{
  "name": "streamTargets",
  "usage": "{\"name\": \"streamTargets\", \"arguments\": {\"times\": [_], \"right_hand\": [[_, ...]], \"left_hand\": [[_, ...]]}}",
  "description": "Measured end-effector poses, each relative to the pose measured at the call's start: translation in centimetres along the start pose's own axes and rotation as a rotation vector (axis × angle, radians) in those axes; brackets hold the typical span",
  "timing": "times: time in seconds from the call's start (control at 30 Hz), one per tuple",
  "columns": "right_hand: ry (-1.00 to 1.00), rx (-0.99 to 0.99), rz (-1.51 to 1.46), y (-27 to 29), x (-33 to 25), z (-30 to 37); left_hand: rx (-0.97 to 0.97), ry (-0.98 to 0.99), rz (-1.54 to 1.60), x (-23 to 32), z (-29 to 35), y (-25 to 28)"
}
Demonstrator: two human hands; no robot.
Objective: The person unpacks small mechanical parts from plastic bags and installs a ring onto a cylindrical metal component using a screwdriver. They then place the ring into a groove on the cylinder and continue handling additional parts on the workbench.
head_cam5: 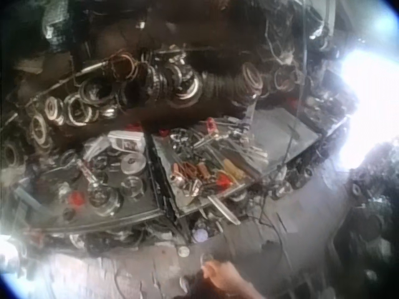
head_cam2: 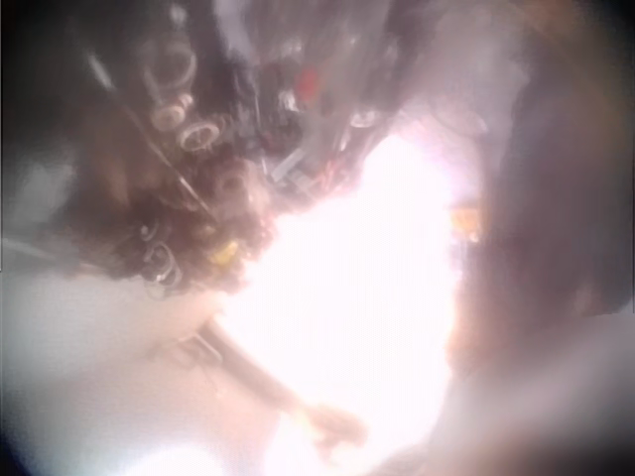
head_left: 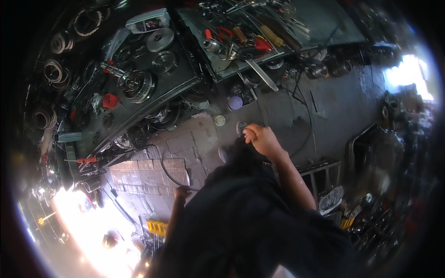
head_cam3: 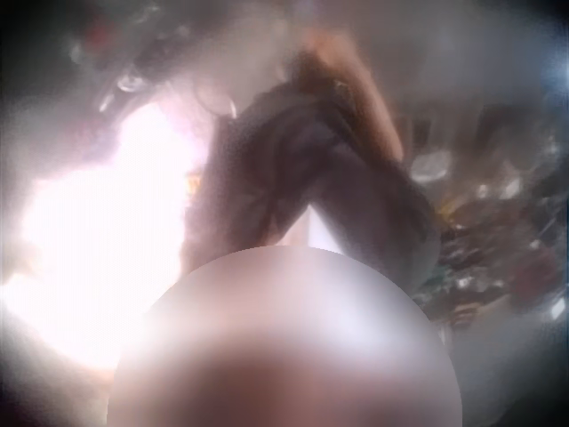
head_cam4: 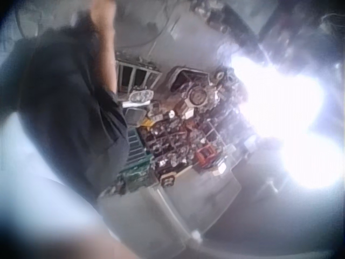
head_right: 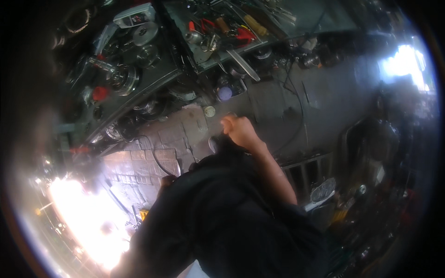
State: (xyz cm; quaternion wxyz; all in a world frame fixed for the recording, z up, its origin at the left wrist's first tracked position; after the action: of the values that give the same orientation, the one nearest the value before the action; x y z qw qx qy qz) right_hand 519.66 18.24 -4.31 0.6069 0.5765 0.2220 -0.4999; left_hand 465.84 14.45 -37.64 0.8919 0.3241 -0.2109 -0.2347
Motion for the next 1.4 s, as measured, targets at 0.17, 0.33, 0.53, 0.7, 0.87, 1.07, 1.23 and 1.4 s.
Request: {"name": "streamTargets", "arguments": {"times": [0.17,0.33,0.53,0.7,0.87,1.07,1.23,1.4], "right_hand": [[0.144,0.229,-0.047,8.6,4.6,1.8],[-0.163,0.287,-0.174,19.4,15.8,2.8],[0.048,0.413,0.006,42.0,28.3,6.6],[-0.379,0.488,-0.271,65.6,43.6,13.0],[-0.282,0.836,0.005,83.9,46.7,20.1],[-0.553,0.805,-0.251,94.4,57.7,20.1],[-0.413,0.805,-0.082,107.7,62.3,10.5],[-0.377,0.77,0.011,125.7,67.3,-3.2]], "left_hand": [[-0.253,0.133,0.046,6.6,1.2,-3.4],[-0.051,0.27,0.924,14.4,-9.9,2.1],[0.225,0.274,1.507,34.3,-20.9,11.9],[0.215,0.263,1.06,62.1,-31.3,21.1],[0.175,0.032,0.94,84.6,-40.9,29.8],[0.048,0.044,0.849,98.5,-51.7,30.6],[-0.055,0.116,0.408,103.6,-63.2,28.7],[-0.13,0.068,0.316,115.8,-74.5,32.2]]}}
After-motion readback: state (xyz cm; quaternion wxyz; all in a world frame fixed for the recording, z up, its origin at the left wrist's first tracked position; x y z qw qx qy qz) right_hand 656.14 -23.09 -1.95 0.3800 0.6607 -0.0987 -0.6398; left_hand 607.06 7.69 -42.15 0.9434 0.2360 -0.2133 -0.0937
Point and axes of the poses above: each hand's wrist, its own z-axis away from the middle knuckle, its own y-axis out of the back of the hand, x = y × z, the point moved 10 cm from there along -z, towards the middle knuckle, and after that the axes turned 4 degrees about -y, right-handed, at the moved point
